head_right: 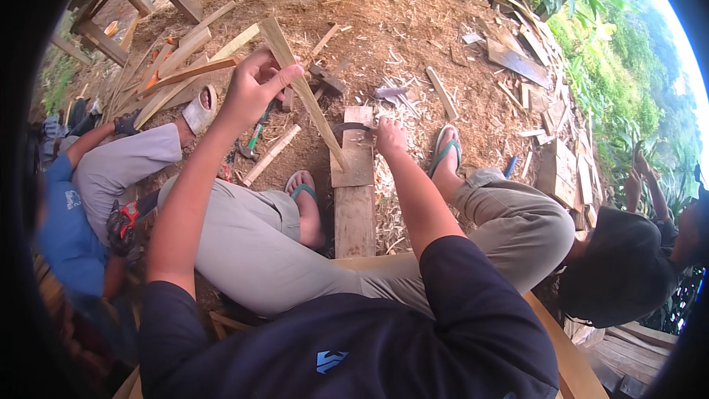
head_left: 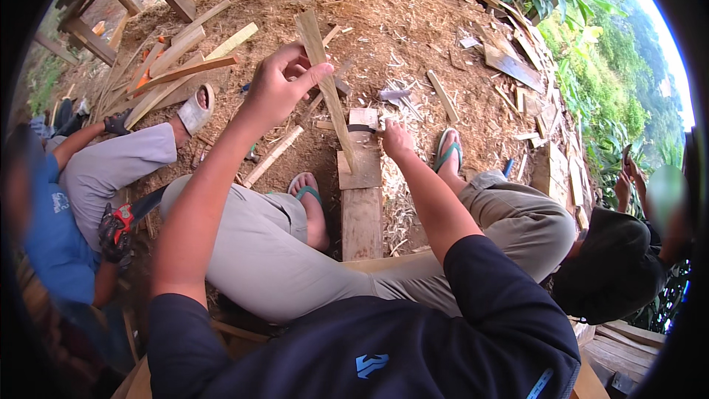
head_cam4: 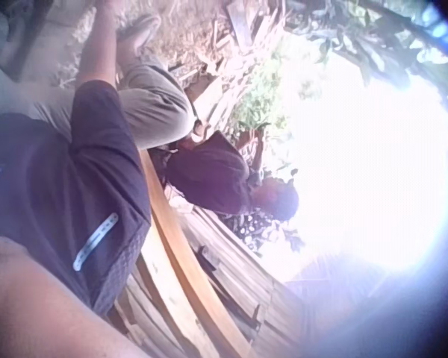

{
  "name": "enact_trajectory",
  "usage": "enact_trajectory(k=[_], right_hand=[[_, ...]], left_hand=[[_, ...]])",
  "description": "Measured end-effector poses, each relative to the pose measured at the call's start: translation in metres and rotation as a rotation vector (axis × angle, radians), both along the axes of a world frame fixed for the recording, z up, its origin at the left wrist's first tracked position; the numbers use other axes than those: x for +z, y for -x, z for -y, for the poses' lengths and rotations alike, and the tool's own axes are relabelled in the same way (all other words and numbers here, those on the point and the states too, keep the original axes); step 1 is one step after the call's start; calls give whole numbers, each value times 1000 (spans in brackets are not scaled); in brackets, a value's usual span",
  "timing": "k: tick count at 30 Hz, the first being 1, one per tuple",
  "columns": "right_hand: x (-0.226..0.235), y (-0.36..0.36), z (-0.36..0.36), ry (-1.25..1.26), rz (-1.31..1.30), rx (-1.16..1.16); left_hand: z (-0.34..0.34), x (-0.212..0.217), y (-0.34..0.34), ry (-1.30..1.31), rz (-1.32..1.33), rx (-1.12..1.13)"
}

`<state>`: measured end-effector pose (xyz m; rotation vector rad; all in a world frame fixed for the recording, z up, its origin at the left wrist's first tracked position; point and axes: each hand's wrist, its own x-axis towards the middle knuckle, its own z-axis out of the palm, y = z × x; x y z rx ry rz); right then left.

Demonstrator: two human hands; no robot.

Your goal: The person sits on the ground and uses a knife to shave and shape a thin strip of wood. They repeatedly scrape the surface of the wood to create thin shavings, occasionally pausing to inspect the piece.

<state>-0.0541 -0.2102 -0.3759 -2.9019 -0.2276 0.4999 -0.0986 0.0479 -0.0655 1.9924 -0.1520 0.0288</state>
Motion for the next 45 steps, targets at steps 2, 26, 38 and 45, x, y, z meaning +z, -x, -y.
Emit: enact_trajectory(k=[2, 26, 38, 45], right_hand=[[-9, -6, 5, -6, 5, 47], [119, 93, 47, -371, -95, -184], [51, 67, -6, -375, 42, -274], [-16, -3, 27, -359, 34, -289]], left_hand=[[0, 0, -4, -7, 34, -5], [20, 1, 11, -94, 225, -20], [6, -4, 10, -12, 160, 45], [4, -10, -5, 34, 19, 75]])
